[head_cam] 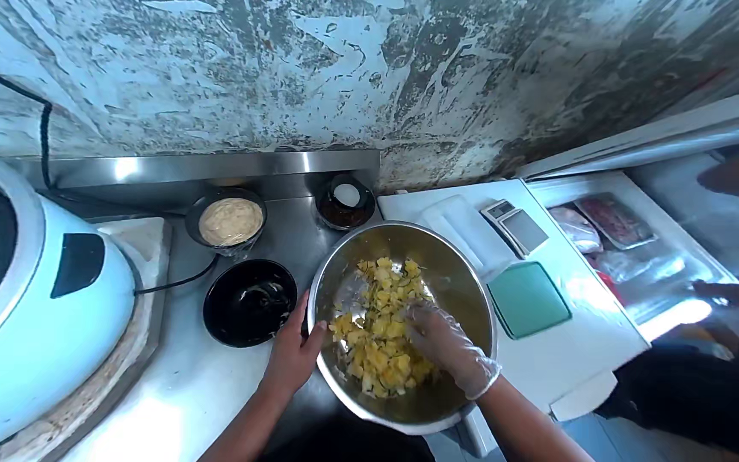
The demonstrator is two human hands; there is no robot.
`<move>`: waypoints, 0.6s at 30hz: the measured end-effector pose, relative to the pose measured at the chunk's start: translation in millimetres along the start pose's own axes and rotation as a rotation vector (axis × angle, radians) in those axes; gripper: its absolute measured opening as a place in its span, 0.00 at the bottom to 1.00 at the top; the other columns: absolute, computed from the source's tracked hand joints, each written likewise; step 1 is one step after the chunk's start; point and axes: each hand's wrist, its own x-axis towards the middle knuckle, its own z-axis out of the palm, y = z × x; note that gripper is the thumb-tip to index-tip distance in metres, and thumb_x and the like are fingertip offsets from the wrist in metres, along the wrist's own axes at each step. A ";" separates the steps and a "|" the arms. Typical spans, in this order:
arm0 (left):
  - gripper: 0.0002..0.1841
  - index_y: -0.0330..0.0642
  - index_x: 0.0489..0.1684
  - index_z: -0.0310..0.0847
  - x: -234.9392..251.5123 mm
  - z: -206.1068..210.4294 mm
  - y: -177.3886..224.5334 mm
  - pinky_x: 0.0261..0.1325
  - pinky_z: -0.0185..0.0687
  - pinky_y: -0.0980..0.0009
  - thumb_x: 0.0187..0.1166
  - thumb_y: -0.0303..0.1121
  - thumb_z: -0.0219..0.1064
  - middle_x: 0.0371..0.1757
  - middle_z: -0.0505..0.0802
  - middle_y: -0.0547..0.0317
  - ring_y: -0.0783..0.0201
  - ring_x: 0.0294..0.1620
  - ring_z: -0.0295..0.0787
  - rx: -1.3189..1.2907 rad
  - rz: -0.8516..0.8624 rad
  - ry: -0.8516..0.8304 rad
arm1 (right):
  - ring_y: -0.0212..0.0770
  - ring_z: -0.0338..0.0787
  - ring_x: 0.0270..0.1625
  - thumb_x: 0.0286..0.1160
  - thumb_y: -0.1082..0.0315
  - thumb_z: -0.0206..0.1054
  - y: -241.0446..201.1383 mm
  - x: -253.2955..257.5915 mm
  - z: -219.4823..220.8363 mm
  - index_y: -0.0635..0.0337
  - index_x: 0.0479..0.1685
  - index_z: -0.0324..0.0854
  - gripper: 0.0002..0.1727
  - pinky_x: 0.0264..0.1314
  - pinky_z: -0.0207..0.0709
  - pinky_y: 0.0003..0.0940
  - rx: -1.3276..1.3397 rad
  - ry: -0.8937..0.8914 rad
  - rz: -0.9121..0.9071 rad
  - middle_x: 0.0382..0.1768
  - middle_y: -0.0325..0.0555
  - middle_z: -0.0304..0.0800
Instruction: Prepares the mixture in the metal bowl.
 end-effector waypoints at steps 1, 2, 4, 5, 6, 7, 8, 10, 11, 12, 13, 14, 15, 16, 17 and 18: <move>0.39 0.43 0.93 0.55 0.2 -0.2 0.0 0.72 0.82 0.63 0.80 0.48 0.58 0.78 0.82 0.47 0.65 0.71 0.85 0.011 0.002 -0.001 | 0.54 0.74 0.84 0.84 0.57 0.60 -1.9 -4.3 -0.1 0.52 0.82 0.75 0.27 0.85 0.68 0.55 -0.040 -0.040 0.022 0.83 0.52 0.73; 0.39 0.43 0.93 0.55 0.4 -0.6 0.0 0.71 0.82 0.63 0.80 0.49 0.58 0.78 0.82 0.48 0.65 0.71 0.85 0.017 0.002 -0.003 | 0.56 0.73 0.84 0.83 0.57 0.61 -4.9 -5.9 1.6 0.51 0.86 0.71 0.31 0.83 0.69 0.58 -0.087 -0.070 0.038 0.85 0.54 0.70; 0.39 0.44 0.93 0.55 0.3 -0.8 0.3 0.71 0.83 0.65 0.80 0.48 0.59 0.79 0.82 0.49 0.67 0.72 0.85 0.014 0.010 -0.003 | 0.61 0.76 0.81 0.82 0.58 0.62 -12.4 -4.0 8.1 0.51 0.86 0.69 0.31 0.78 0.73 0.62 -0.135 -0.093 0.073 0.85 0.56 0.69; 0.39 0.44 0.93 0.55 0.2 -0.7 0.6 0.71 0.82 0.65 0.80 0.48 0.59 0.79 0.81 0.49 0.67 0.72 0.84 0.018 0.016 -0.002 | 0.61 0.78 0.79 0.83 0.58 0.61 -14.5 -1.5 11.6 0.52 0.85 0.70 0.30 0.77 0.75 0.62 -0.142 -0.090 0.084 0.83 0.56 0.71; 0.39 0.43 0.93 0.55 0.2 -0.3 0.6 0.71 0.82 0.66 0.80 0.47 0.59 0.80 0.81 0.48 0.68 0.72 0.84 0.017 0.023 0.000 | 0.61 0.80 0.77 0.84 0.59 0.61 -15.8 0.5 14.0 0.53 0.83 0.72 0.28 0.76 0.75 0.62 -0.140 -0.080 0.086 0.81 0.57 0.74; 0.39 0.42 0.92 0.55 0.8 0.1 0.6 0.71 0.82 0.67 0.80 0.46 0.59 0.80 0.81 0.48 0.68 0.73 0.83 0.015 0.030 0.004 | 0.60 0.81 0.76 0.84 0.59 0.60 -16.3 2.5 14.7 0.54 0.82 0.74 0.27 0.75 0.76 0.61 -0.134 -0.068 0.086 0.79 0.57 0.77; 0.39 0.41 0.92 0.56 1.1 0.3 0.6 0.72 0.82 0.68 0.80 0.46 0.60 0.80 0.81 0.48 0.69 0.73 0.83 0.010 0.039 0.011 | 0.60 0.82 0.75 0.84 0.58 0.59 -15.8 4.2 14.9 0.54 0.81 0.75 0.27 0.75 0.76 0.60 -0.120 -0.055 0.087 0.77 0.57 0.79; 0.39 0.40 0.92 0.56 0.1 0.5 -0.1 0.72 0.81 0.69 0.80 0.45 0.60 0.80 0.81 0.48 0.70 0.74 0.82 0.002 0.043 0.016 | 0.59 0.83 0.74 0.84 0.56 0.59 -11.6 5.9 15.5 0.54 0.79 0.78 0.26 0.76 0.76 0.60 -0.075 -0.032 0.092 0.73 0.57 0.82; 0.39 0.40 0.92 0.56 0.1 0.8 0.0 0.73 0.81 0.69 0.80 0.46 0.60 0.79 0.81 0.47 0.69 0.74 0.82 0.000 0.043 0.015 | 0.58 0.83 0.74 0.85 0.55 0.59 -8.5 6.1 14.8 0.54 0.78 0.78 0.26 0.77 0.75 0.59 -0.042 -0.018 0.099 0.72 0.56 0.84; 0.39 0.39 0.92 0.56 0.2 1.0 0.2 0.73 0.80 0.69 0.80 0.46 0.60 0.79 0.81 0.47 0.69 0.74 0.82 -0.003 0.042 0.015 | 0.57 0.84 0.74 0.85 0.53 0.59 -5.8 5.3 13.2 0.55 0.77 0.80 0.26 0.78 0.74 0.58 0.009 0.004 0.109 0.71 0.55 0.85; 0.39 0.39 0.92 0.57 0.2 1.1 0.5 0.72 0.81 0.69 0.80 0.46 0.60 0.79 0.82 0.47 0.69 0.73 0.83 -0.004 0.041 0.018 | 0.56 0.84 0.74 0.84 0.52 0.60 -3.9 3.1 11.5 0.54 0.76 0.81 0.26 0.78 0.74 0.58 0.081 0.035 0.122 0.69 0.54 0.87; 0.39 0.39 0.92 0.57 -0.2 0.7 0.9 0.72 0.81 0.69 0.80 0.46 0.59 0.79 0.82 0.48 0.69 0.73 0.83 -0.007 0.036 0.017 | 0.54 0.85 0.73 0.83 0.50 0.61 -2.3 0.8 11.0 0.53 0.75 0.82 0.27 0.79 0.74 0.57 0.169 0.072 0.139 0.67 0.53 0.88; 0.39 0.40 0.92 0.56 -0.4 0.4 0.9 0.72 0.81 0.69 0.80 0.47 0.59 0.79 0.81 0.48 0.70 0.73 0.83 -0.013 0.030 0.015 | 0.53 0.85 0.72 0.82 0.48 0.63 -1.0 -0.8 11.2 0.52 0.74 0.83 0.27 0.78 0.74 0.57 0.253 0.110 0.160 0.66 0.53 0.89; 0.38 0.41 0.92 0.56 -0.7 0.3 0.7 0.71 0.82 0.70 0.81 0.47 0.59 0.80 0.81 0.49 0.70 0.72 0.83 -0.017 0.026 0.013 | 0.52 0.86 0.71 0.81 0.48 0.64 0.4 -1.3 11.9 0.52 0.73 0.84 0.27 0.77 0.76 0.57 0.315 0.145 0.183 0.64 0.52 0.90; 0.39 0.41 0.92 0.56 -0.9 0.2 0.8 0.71 0.82 0.70 0.81 0.47 0.59 0.80 0.81 0.49 0.70 0.73 0.83 -0.020 0.022 0.011 | 0.52 0.87 0.70 0.80 0.48 0.66 1.4 -1.6 11.5 0.52 0.73 0.84 0.27 0.76 0.76 0.57 0.357 0.165 0.203 0.64 0.52 0.90; 0.39 0.41 0.92 0.56 -1.0 0.4 0.8 0.70 0.82 0.70 0.80 0.47 0.59 0.80 0.80 0.49 0.70 0.73 0.83 -0.022 0.022 0.013 | 0.52 0.87 0.70 0.79 0.48 0.67 2.5 -1.5 10.8 0.51 0.73 0.84 0.27 0.76 0.76 0.57 0.379 0.170 0.223 0.64 0.53 0.90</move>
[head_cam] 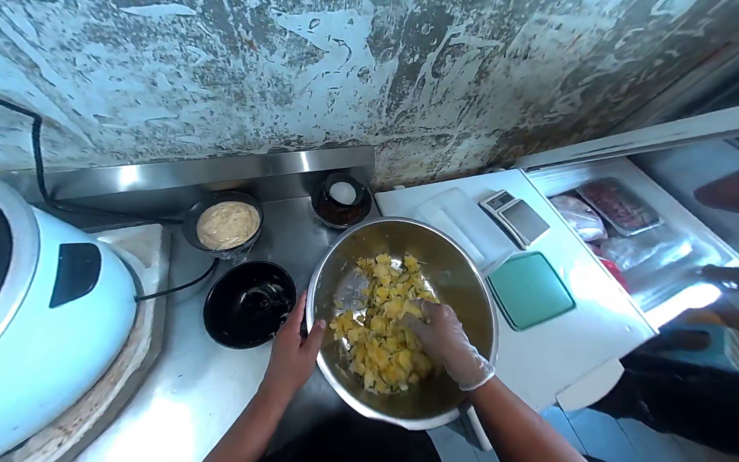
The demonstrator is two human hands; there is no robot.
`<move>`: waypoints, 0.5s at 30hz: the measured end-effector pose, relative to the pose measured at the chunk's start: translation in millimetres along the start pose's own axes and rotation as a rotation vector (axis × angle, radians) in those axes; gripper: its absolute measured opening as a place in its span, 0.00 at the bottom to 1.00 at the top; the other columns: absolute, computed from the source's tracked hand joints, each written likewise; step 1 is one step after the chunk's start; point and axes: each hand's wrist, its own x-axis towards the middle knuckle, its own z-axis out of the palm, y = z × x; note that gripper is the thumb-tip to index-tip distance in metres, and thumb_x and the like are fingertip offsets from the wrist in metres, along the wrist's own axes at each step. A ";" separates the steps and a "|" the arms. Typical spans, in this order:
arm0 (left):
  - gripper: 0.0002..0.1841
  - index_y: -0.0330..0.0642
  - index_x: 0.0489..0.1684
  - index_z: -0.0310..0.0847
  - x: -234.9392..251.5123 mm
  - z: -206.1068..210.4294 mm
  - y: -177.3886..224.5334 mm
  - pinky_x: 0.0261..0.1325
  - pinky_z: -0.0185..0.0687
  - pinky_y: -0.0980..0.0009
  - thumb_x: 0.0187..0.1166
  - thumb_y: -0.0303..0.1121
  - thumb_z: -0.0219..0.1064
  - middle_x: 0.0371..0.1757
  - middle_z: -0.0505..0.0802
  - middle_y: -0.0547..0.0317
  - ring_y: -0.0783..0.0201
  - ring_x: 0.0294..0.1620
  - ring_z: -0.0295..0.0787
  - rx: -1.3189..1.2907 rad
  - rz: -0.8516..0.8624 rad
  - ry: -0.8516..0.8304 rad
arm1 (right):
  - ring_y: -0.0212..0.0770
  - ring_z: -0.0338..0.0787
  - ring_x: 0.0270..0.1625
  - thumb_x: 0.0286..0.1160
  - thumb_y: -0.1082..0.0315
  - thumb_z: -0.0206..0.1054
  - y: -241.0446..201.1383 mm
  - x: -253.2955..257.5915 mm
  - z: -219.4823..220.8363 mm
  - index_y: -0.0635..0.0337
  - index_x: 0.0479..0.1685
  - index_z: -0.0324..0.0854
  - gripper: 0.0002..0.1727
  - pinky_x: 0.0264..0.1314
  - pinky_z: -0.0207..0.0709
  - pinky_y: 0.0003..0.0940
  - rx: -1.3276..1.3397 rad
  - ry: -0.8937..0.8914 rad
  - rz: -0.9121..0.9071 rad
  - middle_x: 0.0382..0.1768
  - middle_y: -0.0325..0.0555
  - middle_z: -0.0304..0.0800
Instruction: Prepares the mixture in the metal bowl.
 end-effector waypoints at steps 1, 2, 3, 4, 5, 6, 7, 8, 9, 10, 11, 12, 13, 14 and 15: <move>0.39 0.41 0.92 0.56 0.2 0.4 0.1 0.70 0.82 0.70 0.80 0.47 0.59 0.80 0.81 0.49 0.70 0.72 0.83 0.000 -0.002 0.003 | 0.52 0.86 0.70 0.79 0.49 0.67 1.6 1.0 -0.9 0.51 0.74 0.84 0.27 0.76 0.76 0.57 0.007 -0.003 0.020 0.65 0.53 0.89; 0.39 0.41 0.92 0.56 0.4 0.5 0.0 0.70 0.82 0.70 0.80 0.47 0.59 0.80 0.80 0.49 0.70 0.73 0.83 0.000 -0.001 0.001 | 0.52 0.86 0.71 0.79 0.50 0.67 3.8 2.2 -1.8 0.50 0.74 0.83 0.27 0.76 0.76 0.57 0.002 -0.011 0.039 0.66 0.52 0.89; 0.39 0.41 0.92 0.56 0.7 0.4 -0.3 0.71 0.82 0.71 0.80 0.47 0.59 0.81 0.80 0.50 0.71 0.73 0.83 0.003 0.001 -0.003 | 0.52 0.85 0.72 0.79 0.51 0.67 6.2 3.3 -2.4 0.50 0.74 0.83 0.26 0.76 0.75 0.57 -0.008 -0.014 0.060 0.67 0.52 0.88; 0.39 0.41 0.92 0.56 1.0 0.2 -0.4 0.71 0.81 0.71 0.80 0.47 0.59 0.81 0.80 0.50 0.71 0.74 0.82 0.003 0.002 -0.003 | 0.52 0.86 0.71 0.78 0.52 0.68 8.8 4.0 -2.8 0.49 0.74 0.83 0.26 0.76 0.76 0.57 -0.018 -0.007 0.082 0.66 0.51 0.89; 0.39 0.41 0.92 0.56 1.0 0.3 -0.2 0.71 0.81 0.71 0.80 0.47 0.60 0.81 0.80 0.50 0.71 0.74 0.82 0.004 0.004 0.003 | 0.51 0.86 0.71 0.77 0.52 0.68 10.2 4.2 -4.1 0.48 0.74 0.84 0.26 0.75 0.76 0.57 -0.035 -0.002 0.112 0.66 0.50 0.89; 0.39 0.40 0.92 0.56 0.9 0.6 -0.3 0.71 0.81 0.71 0.79 0.46 0.60 0.81 0.80 0.50 0.71 0.74 0.82 0.006 0.005 0.008 | 0.52 0.86 0.71 0.76 0.53 0.68 10.9 3.9 -6.1 0.48 0.73 0.84 0.26 0.75 0.76 0.58 -0.058 0.003 0.145 0.67 0.50 0.89; 0.39 0.40 0.92 0.57 0.7 0.7 -0.4 0.72 0.81 0.70 0.79 0.46 0.60 0.81 0.80 0.49 0.70 0.75 0.81 0.007 0.004 0.010 | 0.52 0.86 0.71 0.75 0.53 0.69 12.0 3.3 -8.5 0.47 0.73 0.84 0.26 0.74 0.77 0.58 -0.089 0.004 0.169 0.66 0.50 0.89; 0.39 0.40 0.92 0.57 0.9 0.6 -0.2 0.73 0.80 0.69 0.79 0.46 0.59 0.81 0.79 0.48 0.69 0.76 0.81 0.013 0.007 0.009 | 0.53 0.86 0.71 0.76 0.52 0.68 13.3 2.7 -12.1 0.48 0.74 0.83 0.27 0.74 0.76 0.59 -0.119 -0.011 0.181 0.67 0.51 0.89; 0.39 0.38 0.91 0.57 1.0 0.3 0.3 0.74 0.80 0.67 0.80 0.46 0.59 0.82 0.78 0.46 0.67 0.77 0.80 0.020 0.013 0.008 | 0.54 0.86 0.71 0.76 0.50 0.69 15.0 1.6 -16.4 0.49 0.74 0.82 0.28 0.74 0.76 0.60 -0.126 -0.033 0.180 0.67 0.52 0.88; 0.39 0.38 0.91 0.57 0.8 0.1 0.4 0.75 0.79 0.66 0.80 0.47 0.59 0.82 0.78 0.46 0.66 0.78 0.79 0.028 0.015 0.007 | 0.54 0.85 0.71 0.74 0.49 0.71 17.4 0.2 -20.2 0.50 0.74 0.82 0.29 0.75 0.76 0.60 -0.110 -0.051 0.173 0.66 0.52 0.88; 0.39 0.38 0.91 0.57 0.8 0.2 0.6 0.75 0.79 0.67 0.79 0.47 0.59 0.82 0.78 0.46 0.67 0.78 0.79 0.034 0.013 0.007 | 0.52 0.85 0.71 0.71 0.48 0.73 21.1 -0.9 -23.1 0.49 0.73 0.83 0.30 0.75 0.76 0.60 -0.068 -0.058 0.158 0.66 0.51 0.88; 0.39 0.39 0.91 0.57 0.8 0.4 0.6 0.74 0.79 0.67 0.79 0.48 0.59 0.82 0.78 0.46 0.67 0.78 0.79 0.035 0.014 0.011 | 0.50 0.86 0.70 0.69 0.48 0.74 25.6 -1.5 -25.3 0.49 0.71 0.84 0.29 0.74 0.77 0.58 -0.008 -0.051 0.132 0.66 0.49 0.88; 0.39 0.39 0.91 0.57 0.7 0.7 0.4 0.74 0.79 0.68 0.79 0.48 0.59 0.82 0.79 0.46 0.68 0.77 0.79 0.036 0.016 0.016 | 0.48 0.86 0.70 0.70 0.49 0.74 28.1 -2.5 -27.9 0.49 0.69 0.86 0.27 0.74 0.78 0.57 0.057 -0.040 0.115 0.66 0.47 0.89; 0.40 0.39 0.91 0.57 0.6 0.7 0.7 0.74 0.79 0.69 0.79 0.48 0.59 0.82 0.78 0.46 0.68 0.78 0.79 0.037 0.014 0.015 | 0.46 0.87 0.70 0.74 0.50 0.72 27.8 -3.7 -30.8 0.49 0.68 0.87 0.25 0.74 0.79 0.56 0.093 -0.024 0.115 0.66 0.46 0.89; 0.39 0.39 0.92 0.57 0.6 0.7 1.0 0.74 0.79 0.69 0.79 0.48 0.60 0.82 0.79 0.47 0.68 0.77 0.79 0.039 0.010 0.014 | 0.46 0.88 0.68 0.76 0.52 0.70 25.9 -4.8 -33.1 0.48 0.67 0.88 0.22 0.72 0.79 0.56 0.096 0.003 0.126 0.64 0.45 0.90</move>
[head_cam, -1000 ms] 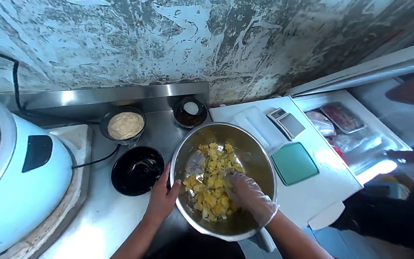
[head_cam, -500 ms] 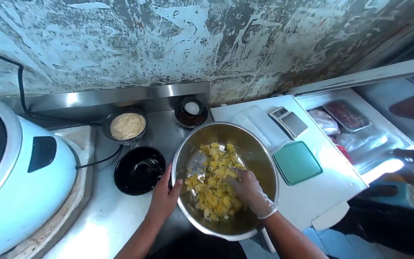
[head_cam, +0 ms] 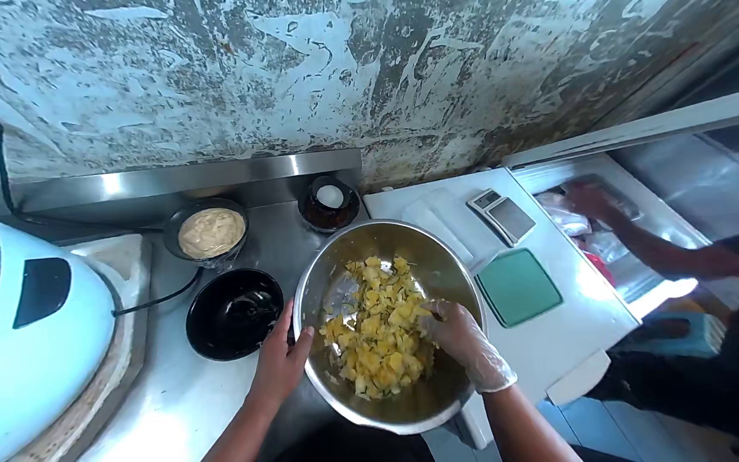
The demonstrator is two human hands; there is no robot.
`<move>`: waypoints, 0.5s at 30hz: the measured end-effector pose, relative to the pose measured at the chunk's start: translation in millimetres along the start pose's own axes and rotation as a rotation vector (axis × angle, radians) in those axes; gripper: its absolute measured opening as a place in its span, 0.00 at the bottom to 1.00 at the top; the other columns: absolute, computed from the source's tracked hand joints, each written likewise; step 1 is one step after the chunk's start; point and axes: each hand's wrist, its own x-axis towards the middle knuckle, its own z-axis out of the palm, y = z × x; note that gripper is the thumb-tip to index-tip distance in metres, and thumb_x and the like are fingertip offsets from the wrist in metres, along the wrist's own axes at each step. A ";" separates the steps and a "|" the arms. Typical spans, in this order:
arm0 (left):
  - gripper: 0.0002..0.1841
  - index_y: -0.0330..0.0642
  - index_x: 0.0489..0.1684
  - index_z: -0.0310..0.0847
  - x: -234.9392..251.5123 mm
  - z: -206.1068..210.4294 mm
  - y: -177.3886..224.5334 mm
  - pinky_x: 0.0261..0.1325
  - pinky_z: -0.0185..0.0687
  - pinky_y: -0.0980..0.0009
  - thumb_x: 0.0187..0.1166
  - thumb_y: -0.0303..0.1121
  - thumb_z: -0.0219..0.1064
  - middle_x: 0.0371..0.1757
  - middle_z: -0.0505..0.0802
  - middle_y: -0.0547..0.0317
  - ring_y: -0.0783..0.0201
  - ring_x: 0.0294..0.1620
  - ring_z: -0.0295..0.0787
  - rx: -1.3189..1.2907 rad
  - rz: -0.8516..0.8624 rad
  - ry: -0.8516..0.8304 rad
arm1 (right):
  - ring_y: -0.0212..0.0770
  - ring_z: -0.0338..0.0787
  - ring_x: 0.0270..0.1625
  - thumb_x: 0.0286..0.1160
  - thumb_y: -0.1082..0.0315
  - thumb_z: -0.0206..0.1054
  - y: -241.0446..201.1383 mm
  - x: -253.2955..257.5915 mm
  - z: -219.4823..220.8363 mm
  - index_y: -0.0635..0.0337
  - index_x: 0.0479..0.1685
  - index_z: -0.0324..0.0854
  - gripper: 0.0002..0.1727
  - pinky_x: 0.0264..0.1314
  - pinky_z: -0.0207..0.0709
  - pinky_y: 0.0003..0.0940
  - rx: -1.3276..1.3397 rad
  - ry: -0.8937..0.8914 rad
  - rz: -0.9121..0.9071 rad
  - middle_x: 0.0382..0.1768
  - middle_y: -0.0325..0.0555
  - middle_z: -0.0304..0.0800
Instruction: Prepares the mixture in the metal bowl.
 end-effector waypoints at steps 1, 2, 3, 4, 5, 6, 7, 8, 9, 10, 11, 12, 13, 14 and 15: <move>0.39 0.40 0.92 0.56 0.1 0.2 0.4 0.74 0.79 0.69 0.79 0.47 0.59 0.82 0.79 0.47 0.69 0.77 0.80 0.001 -0.004 -0.002 | 0.46 0.88 0.67 0.78 0.54 0.67 -3.0 -1.3 -1.6 0.47 0.67 0.88 0.20 0.72 0.79 0.56 -0.018 0.025 0.015 0.63 0.45 0.91; 0.39 0.40 0.92 0.56 0.0 0.2 0.7 0.73 0.79 0.69 0.79 0.47 0.59 0.82 0.79 0.47 0.69 0.77 0.80 0.001 -0.005 -0.004 | 0.46 0.89 0.67 0.80 0.54 0.66 -5.3 -1.4 -2.2 0.46 0.66 0.89 0.19 0.71 0.79 0.57 -0.038 0.044 0.024 0.62 0.44 0.92; 0.39 0.40 0.92 0.57 -0.1 0.2 1.0 0.73 0.80 0.70 0.79 0.47 0.60 0.81 0.79 0.47 0.69 0.76 0.80 0.000 -0.004 -0.002 | 0.46 0.89 0.65 0.81 0.53 0.65 -6.3 -0.8 -1.5 0.46 0.64 0.89 0.18 0.70 0.79 0.57 -0.046 0.059 0.023 0.59 0.44 0.93; 0.39 0.40 0.91 0.57 -0.1 -0.1 1.7 0.73 0.80 0.70 0.79 0.47 0.60 0.81 0.80 0.47 0.70 0.76 0.80 0.000 0.000 -0.001 | 0.46 0.89 0.64 0.81 0.53 0.65 -6.2 -0.1 0.1 0.46 0.62 0.90 0.17 0.69 0.80 0.57 -0.032 0.070 0.017 0.58 0.44 0.93; 0.39 0.39 0.91 0.57 -0.2 -0.3 2.3 0.73 0.79 0.70 0.79 0.47 0.60 0.81 0.80 0.47 0.70 0.76 0.80 0.000 0.003 0.000 | 0.46 0.90 0.62 0.81 0.54 0.65 -6.6 0.1 2.2 0.47 0.60 0.91 0.16 0.67 0.81 0.57 -0.005 0.082 0.015 0.56 0.45 0.93; 0.39 0.39 0.91 0.57 -0.6 -0.5 2.6 0.74 0.79 0.70 0.79 0.47 0.60 0.81 0.79 0.47 0.70 0.76 0.80 0.000 0.003 0.001 | 0.47 0.90 0.60 0.81 0.56 0.66 -7.5 -0.2 4.4 0.49 0.58 0.91 0.15 0.65 0.81 0.57 0.025 0.096 0.016 0.54 0.46 0.93; 0.39 0.39 0.91 0.57 -1.1 -0.7 2.5 0.74 0.79 0.70 0.79 0.47 0.60 0.81 0.79 0.47 0.70 0.77 0.80 -0.001 0.003 0.002 | 0.47 0.91 0.58 0.80 0.57 0.67 -7.7 -0.1 6.9 0.50 0.56 0.90 0.14 0.64 0.82 0.57 0.045 0.109 0.017 0.53 0.47 0.93; 0.39 0.38 0.91 0.57 -1.5 -0.7 2.0 0.74 0.79 0.71 0.79 0.47 0.60 0.81 0.79 0.47 0.70 0.77 0.80 -0.004 0.006 0.001 | 0.47 0.91 0.57 0.78 0.58 0.68 -6.8 1.0 8.8 0.51 0.56 0.90 0.14 0.63 0.83 0.56 0.061 0.119 0.017 0.51 0.47 0.93; 0.39 0.38 0.91 0.57 -1.6 -0.2 1.6 0.73 0.79 0.71 0.79 0.47 0.60 0.81 0.79 0.47 0.70 0.76 0.80 -0.007 0.008 0.004 | 0.46 0.91 0.56 0.77 0.58 0.69 -4.6 2.6 10.0 0.51 0.56 0.90 0.14 0.62 0.83 0.55 0.085 0.120 0.014 0.51 0.47 0.93; 0.39 0.38 0.91 0.57 -1.5 0.2 1.2 0.73 0.79 0.71 0.79 0.47 0.60 0.81 0.79 0.47 0.70 0.76 0.80 -0.012 0.011 0.005 | 0.45 0.91 0.58 0.76 0.59 0.70 -2.1 4.2 10.0 0.52 0.58 0.90 0.15 0.63 0.83 0.54 0.109 0.102 0.004 0.53 0.47 0.93; 0.39 0.38 0.91 0.57 -1.2 0.1 0.7 0.74 0.79 0.70 0.79 0.47 0.60 0.81 0.79 0.47 0.70 0.77 0.79 -0.014 0.012 0.002 | 0.44 0.91 0.59 0.75 0.60 0.70 0.5 5.6 9.1 0.51 0.61 0.89 0.17 0.64 0.84 0.52 0.125 0.072 -0.014 0.55 0.46 0.93; 0.39 0.39 0.91 0.57 -1.0 0.0 0.2 0.75 0.78 0.70 0.79 0.47 0.60 0.82 0.79 0.47 0.70 0.78 0.79 -0.011 0.013 0.003 | 0.42 0.91 0.61 0.74 0.61 0.70 2.2 5.9 7.7 0.51 0.63 0.88 0.18 0.65 0.84 0.50 0.127 0.039 -0.033 0.58 0.44 0.92; 0.39 0.39 0.91 0.58 -0.9 0.0 0.0 0.75 0.78 0.70 0.79 0.47 0.59 0.82 0.79 0.47 0.69 0.78 0.79 -0.009 0.014 0.006 | 0.42 0.90 0.63 0.72 0.62 0.70 2.4 5.3 6.0 0.50 0.64 0.88 0.19 0.66 0.83 0.51 0.105 0.014 -0.041 0.60 0.44 0.92; 0.39 0.39 0.91 0.58 -0.9 -0.1 0.6 0.75 0.78 0.70 0.79 0.47 0.59 0.81 0.79 0.47 0.69 0.78 0.79 -0.009 0.015 0.009 | 0.43 0.89 0.65 0.72 0.62 0.70 0.3 3.7 3.9 0.49 0.64 0.87 0.20 0.69 0.82 0.53 0.065 0.001 -0.037 0.63 0.43 0.90; 0.39 0.39 0.91 0.58 -0.8 -0.2 1.3 0.74 0.79 0.70 0.79 0.47 0.60 0.81 0.79 0.47 0.70 0.77 0.79 -0.008 0.012 0.010 | 0.44 0.88 0.67 0.72 0.60 0.70 -4.1 1.2 2.8 0.48 0.64 0.87 0.20 0.70 0.81 0.55 0.017 0.008 -0.028 0.65 0.43 0.89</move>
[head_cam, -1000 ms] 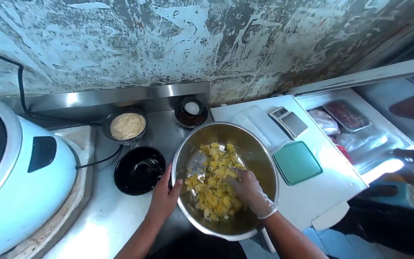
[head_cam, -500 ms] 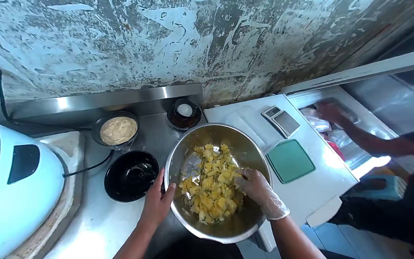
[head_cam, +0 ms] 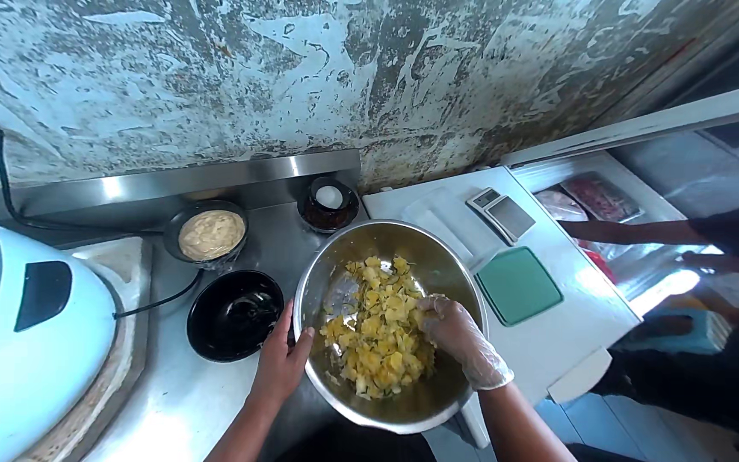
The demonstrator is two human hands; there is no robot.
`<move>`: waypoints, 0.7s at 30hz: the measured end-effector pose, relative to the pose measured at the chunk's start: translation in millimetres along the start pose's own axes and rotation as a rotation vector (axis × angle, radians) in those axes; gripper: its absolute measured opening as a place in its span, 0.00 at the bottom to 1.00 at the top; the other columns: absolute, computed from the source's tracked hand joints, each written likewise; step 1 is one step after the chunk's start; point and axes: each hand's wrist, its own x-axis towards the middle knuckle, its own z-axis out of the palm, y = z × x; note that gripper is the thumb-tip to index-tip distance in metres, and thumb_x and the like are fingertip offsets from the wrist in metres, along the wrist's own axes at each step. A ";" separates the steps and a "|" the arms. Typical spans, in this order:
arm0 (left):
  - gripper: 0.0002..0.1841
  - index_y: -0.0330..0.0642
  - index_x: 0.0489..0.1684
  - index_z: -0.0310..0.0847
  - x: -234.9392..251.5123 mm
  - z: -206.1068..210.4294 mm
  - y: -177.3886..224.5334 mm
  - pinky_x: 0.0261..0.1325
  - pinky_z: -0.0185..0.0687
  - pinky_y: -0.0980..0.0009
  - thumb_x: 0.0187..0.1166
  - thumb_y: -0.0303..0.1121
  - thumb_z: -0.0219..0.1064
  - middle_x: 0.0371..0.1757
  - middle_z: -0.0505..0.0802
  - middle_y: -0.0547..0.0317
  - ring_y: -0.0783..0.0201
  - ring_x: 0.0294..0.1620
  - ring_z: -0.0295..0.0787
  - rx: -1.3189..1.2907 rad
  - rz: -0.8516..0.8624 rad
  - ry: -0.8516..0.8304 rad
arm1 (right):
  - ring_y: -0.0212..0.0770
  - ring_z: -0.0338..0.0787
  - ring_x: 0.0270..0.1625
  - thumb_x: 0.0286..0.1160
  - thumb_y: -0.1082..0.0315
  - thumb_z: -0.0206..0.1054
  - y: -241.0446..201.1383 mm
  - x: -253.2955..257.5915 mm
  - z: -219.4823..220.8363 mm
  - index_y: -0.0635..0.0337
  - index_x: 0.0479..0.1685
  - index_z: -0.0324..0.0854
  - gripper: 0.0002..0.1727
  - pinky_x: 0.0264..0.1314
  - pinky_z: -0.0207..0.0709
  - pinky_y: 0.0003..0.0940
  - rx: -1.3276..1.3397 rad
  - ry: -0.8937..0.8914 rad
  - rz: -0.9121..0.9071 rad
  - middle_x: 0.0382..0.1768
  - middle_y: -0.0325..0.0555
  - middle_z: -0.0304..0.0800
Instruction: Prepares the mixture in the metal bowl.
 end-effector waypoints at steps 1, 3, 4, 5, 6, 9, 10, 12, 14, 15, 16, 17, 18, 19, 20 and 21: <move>0.39 0.39 0.91 0.57 0.0 -0.1 0.8 0.74 0.79 0.71 0.79 0.47 0.60 0.81 0.80 0.47 0.70 0.77 0.80 0.001 -0.003 -0.001 | 0.46 0.87 0.69 0.73 0.57 0.70 -6.8 -2.8 0.3 0.46 0.66 0.87 0.21 0.72 0.79 0.56 -0.050 0.023 0.013 0.67 0.43 0.89; 0.39 0.39 0.91 0.57 0.0 0.1 1.2 0.72 0.80 0.71 0.79 0.45 0.60 0.80 0.80 0.47 0.71 0.75 0.81 -0.002 0.001 0.000 | 0.49 0.84 0.74 0.75 0.53 0.69 -20.8 -5.4 5.9 0.43 0.71 0.85 0.24 0.75 0.76 0.58 -0.159 0.081 0.006 0.72 0.45 0.85; 0.39 0.39 0.91 0.57 0.1 0.0 1.5 0.72 0.80 0.72 0.79 0.45 0.60 0.80 0.81 0.47 0.71 0.74 0.82 -0.004 0.007 0.002 | 0.50 0.82 0.76 0.75 0.52 0.69 -26.3 -4.7 11.5 0.43 0.73 0.84 0.26 0.77 0.75 0.57 -0.218 0.103 -0.017 0.74 0.47 0.83; 0.39 0.39 0.91 0.57 0.5 -0.4 1.5 0.72 0.80 0.71 0.79 0.45 0.59 0.80 0.81 0.47 0.71 0.75 0.81 0.000 0.007 -0.002 | 0.51 0.79 0.78 0.76 0.50 0.68 -30.8 -2.9 18.6 0.43 0.76 0.81 0.28 0.79 0.74 0.56 -0.285 0.102 -0.048 0.76 0.48 0.81; 0.39 0.39 0.91 0.57 0.8 -0.6 1.2 0.73 0.79 0.71 0.79 0.45 0.59 0.80 0.81 0.47 0.71 0.75 0.81 0.002 0.008 -0.004 | 0.53 0.77 0.81 0.77 0.50 0.67 -34.8 -0.8 26.9 0.44 0.80 0.78 0.30 0.81 0.72 0.56 -0.357 0.074 -0.082 0.79 0.51 0.78; 0.39 0.35 0.91 0.56 -0.6 1.8 -1.7 0.79 0.75 0.68 0.80 0.44 0.60 0.83 0.77 0.44 0.66 0.80 0.77 -0.012 0.025 -0.002 | 0.62 0.80 0.77 0.78 0.57 0.64 -44.0 1.3 56.2 0.49 0.88 0.67 0.35 0.73 0.77 0.62 -0.542 -0.066 -0.125 0.79 0.59 0.76; 0.39 0.34 0.91 0.56 -0.8 1.9 -2.4 0.79 0.74 0.68 0.80 0.44 0.60 0.83 0.76 0.44 0.66 0.81 0.76 -0.017 0.035 0.003 | 0.63 0.81 0.76 0.79 0.61 0.63 -48.0 0.3 64.1 0.49 0.88 0.66 0.34 0.72 0.78 0.63 -0.567 -0.100 -0.139 0.78 0.60 0.76; 0.38 0.34 0.90 0.57 -0.3 1.2 -3.1 0.78 0.76 0.69 0.80 0.43 0.61 0.83 0.77 0.46 0.68 0.80 0.77 -0.030 0.038 0.014 | 0.62 0.83 0.74 0.79 0.64 0.62 -55.7 -1.7 71.7 0.49 0.87 0.68 0.32 0.71 0.79 0.63 -0.575 -0.155 -0.180 0.76 0.58 0.79; 0.38 0.36 0.91 0.57 -1.1 0.2 -3.3 0.79 0.75 0.69 0.80 0.42 0.62 0.83 0.77 0.48 0.68 0.80 0.77 -0.033 0.020 0.003 | 0.59 0.85 0.72 0.80 0.60 0.62 -57.7 -3.3 71.6 0.50 0.82 0.75 0.28 0.71 0.78 0.62 -0.538 -0.180 -0.212 0.72 0.56 0.84; 0.38 0.36 0.91 0.57 -0.6 -0.4 -2.7 0.80 0.74 0.68 0.80 0.42 0.62 0.84 0.77 0.48 0.68 0.80 0.77 -0.032 0.011 -0.004 | 0.58 0.86 0.71 0.81 0.56 0.62 -57.8 -2.7 68.3 0.50 0.79 0.78 0.27 0.73 0.78 0.61 -0.492 -0.176 -0.215 0.69 0.54 0.86; 0.38 0.36 0.91 0.56 -0.2 -0.9 -1.3 0.81 0.73 0.68 0.80 0.42 0.62 0.84 0.77 0.47 0.67 0.80 0.76 -0.029 0.005 -0.009 | 0.56 0.87 0.70 0.81 0.54 0.62 -57.1 -1.5 64.8 0.49 0.78 0.79 0.27 0.73 0.78 0.61 -0.444 -0.163 -0.210 0.68 0.53 0.88; 0.38 0.35 0.91 0.56 -0.5 -1.1 -0.3 0.81 0.73 0.67 0.80 0.42 0.61 0.84 0.76 0.47 0.67 0.81 0.76 -0.025 0.000 -0.011 | 0.55 0.87 0.70 0.81 0.54 0.63 -55.3 -0.6 61.8 0.46 0.80 0.79 0.27 0.74 0.77 0.60 -0.398 -0.147 -0.202 0.67 0.51 0.89; 0.38 0.35 0.91 0.56 -0.9 -1.0 -0.1 0.81 0.73 0.67 0.80 0.42 0.61 0.84 0.77 0.47 0.67 0.80 0.76 -0.023 -0.003 -0.010 | 0.53 0.88 0.69 0.80 0.53 0.63 -52.3 1.0 59.6 0.42 0.81 0.79 0.28 0.74 0.77 0.60 -0.364 -0.126 -0.199 0.67 0.49 0.90; 0.37 0.35 0.91 0.56 -0.9 -0.7 -0.7 0.81 0.73 0.67 0.81 0.41 0.61 0.84 0.77 0.47 0.66 0.81 0.76 -0.025 -0.003 -0.010 | 0.53 0.89 0.68 0.80 0.53 0.63 -50.5 2.1 57.0 0.40 0.80 0.79 0.27 0.73 0.78 0.60 -0.338 -0.107 -0.199 0.65 0.47 0.91; 0.37 0.35 0.91 0.56 -0.4 -0.8 -0.6 0.81 0.72 0.67 0.81 0.40 0.61 0.84 0.77 0.46 0.66 0.81 0.76 -0.028 -0.001 -0.013 | 0.52 0.90 0.66 0.80 0.52 0.64 -49.8 2.5 53.7 0.38 0.78 0.81 0.26 0.72 0.79 0.59 -0.320 -0.093 -0.203 0.63 0.46 0.92; 0.37 0.35 0.91 0.56 0.1 -1.3 -0.1 0.81 0.73 0.67 0.81 0.40 0.61 0.83 0.77 0.46 0.66 0.80 0.77 -0.032 -0.003 -0.019 | 0.51 0.90 0.65 0.79 0.51 0.65 -50.6 1.7 49.6 0.38 0.77 0.82 0.25 0.71 0.80 0.59 -0.298 -0.086 -0.205 0.62 0.45 0.93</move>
